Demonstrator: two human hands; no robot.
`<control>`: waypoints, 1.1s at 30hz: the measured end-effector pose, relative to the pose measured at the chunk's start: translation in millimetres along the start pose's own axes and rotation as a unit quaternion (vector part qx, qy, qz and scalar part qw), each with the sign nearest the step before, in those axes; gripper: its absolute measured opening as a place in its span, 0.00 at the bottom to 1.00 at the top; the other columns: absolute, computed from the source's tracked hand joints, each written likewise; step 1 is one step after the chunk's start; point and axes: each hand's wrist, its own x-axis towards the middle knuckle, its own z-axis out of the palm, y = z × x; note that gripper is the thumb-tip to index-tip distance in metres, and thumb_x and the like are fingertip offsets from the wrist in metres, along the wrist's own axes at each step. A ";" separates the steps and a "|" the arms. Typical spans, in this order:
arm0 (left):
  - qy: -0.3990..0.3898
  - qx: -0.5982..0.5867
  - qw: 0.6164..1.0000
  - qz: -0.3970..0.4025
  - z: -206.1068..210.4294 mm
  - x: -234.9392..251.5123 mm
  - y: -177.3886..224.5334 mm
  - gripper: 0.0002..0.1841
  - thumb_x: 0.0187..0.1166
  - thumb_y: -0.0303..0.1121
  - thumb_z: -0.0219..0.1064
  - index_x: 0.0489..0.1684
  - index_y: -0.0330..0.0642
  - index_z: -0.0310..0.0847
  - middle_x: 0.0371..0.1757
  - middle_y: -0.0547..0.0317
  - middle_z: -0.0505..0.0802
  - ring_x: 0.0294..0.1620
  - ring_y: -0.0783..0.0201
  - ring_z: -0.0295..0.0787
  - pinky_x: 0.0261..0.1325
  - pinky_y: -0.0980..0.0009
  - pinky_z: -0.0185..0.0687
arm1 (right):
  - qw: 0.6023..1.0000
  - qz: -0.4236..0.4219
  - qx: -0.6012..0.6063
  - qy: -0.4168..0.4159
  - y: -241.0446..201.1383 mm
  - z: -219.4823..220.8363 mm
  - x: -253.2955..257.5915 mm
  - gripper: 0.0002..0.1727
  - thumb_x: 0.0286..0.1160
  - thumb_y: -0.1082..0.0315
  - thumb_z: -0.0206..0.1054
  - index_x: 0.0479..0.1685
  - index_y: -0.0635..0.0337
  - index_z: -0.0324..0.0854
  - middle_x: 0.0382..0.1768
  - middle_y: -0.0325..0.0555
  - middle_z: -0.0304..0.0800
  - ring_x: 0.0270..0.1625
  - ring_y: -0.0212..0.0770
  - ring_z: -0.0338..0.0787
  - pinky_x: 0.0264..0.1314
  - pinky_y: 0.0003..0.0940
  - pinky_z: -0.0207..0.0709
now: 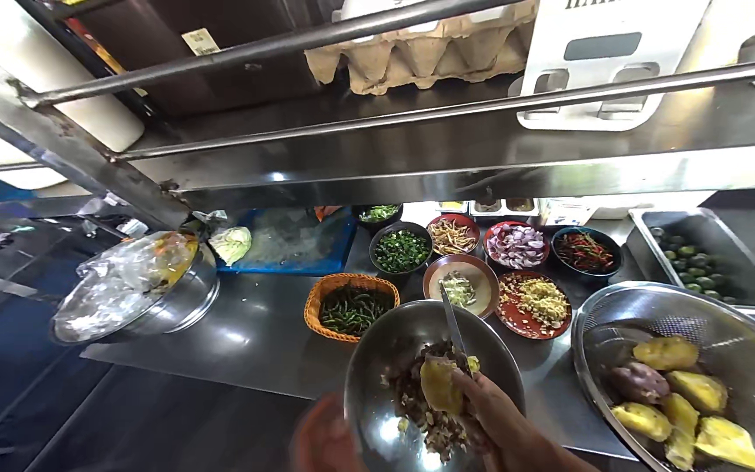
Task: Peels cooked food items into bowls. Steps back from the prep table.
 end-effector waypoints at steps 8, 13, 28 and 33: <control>0.021 -0.356 0.734 -0.578 86.9 -7.7 -48.5 0.24 0.92 0.51 0.44 0.47 0.41 0.79 0.35 0.51 0.93 0.33 0.58 0.94 0.33 0.63 0.93 | 0.958 -0.074 -0.265 -0.079 -5.6 -0.6 -12.5 0.28 0.91 0.39 0.43 0.54 0.52 0.79 0.27 0.38 0.79 0.18 0.32 0.75 0.22 0.31 0.75; 0.077 -0.358 0.681 -0.634 80.2 3.3 -54.6 0.25 0.90 0.56 0.44 0.45 0.43 0.75 0.37 0.48 0.90 0.39 0.49 0.93 0.43 0.50 0.91 | 0.857 -0.118 -0.500 -0.050 -13.5 -15.1 -12.2 0.29 0.92 0.41 0.42 0.71 0.55 0.71 0.37 0.51 0.87 0.39 0.50 0.91 0.46 0.54 0.84; 0.039 -0.477 0.677 -0.560 80.6 -7.3 -45.6 0.30 0.89 0.57 0.38 0.36 0.46 0.81 0.34 0.53 0.93 0.38 0.55 0.94 0.42 0.56 0.91 | 0.801 -0.236 -0.550 -0.031 3.6 14.3 -15.4 0.28 0.91 0.44 0.51 0.76 0.53 0.75 0.40 0.54 0.90 0.42 0.55 0.93 0.45 0.57 0.86; 0.002 -0.393 0.771 -0.501 86.7 -4.2 -37.1 0.28 0.91 0.54 0.39 0.43 0.45 0.82 0.38 0.54 0.95 0.36 0.60 0.95 0.34 0.63 0.92 | 0.973 -0.156 -0.157 -0.066 3.6 6.2 1.5 0.22 0.93 0.50 0.48 0.70 0.54 0.74 0.35 0.38 0.88 0.26 0.31 0.82 0.28 0.29 0.79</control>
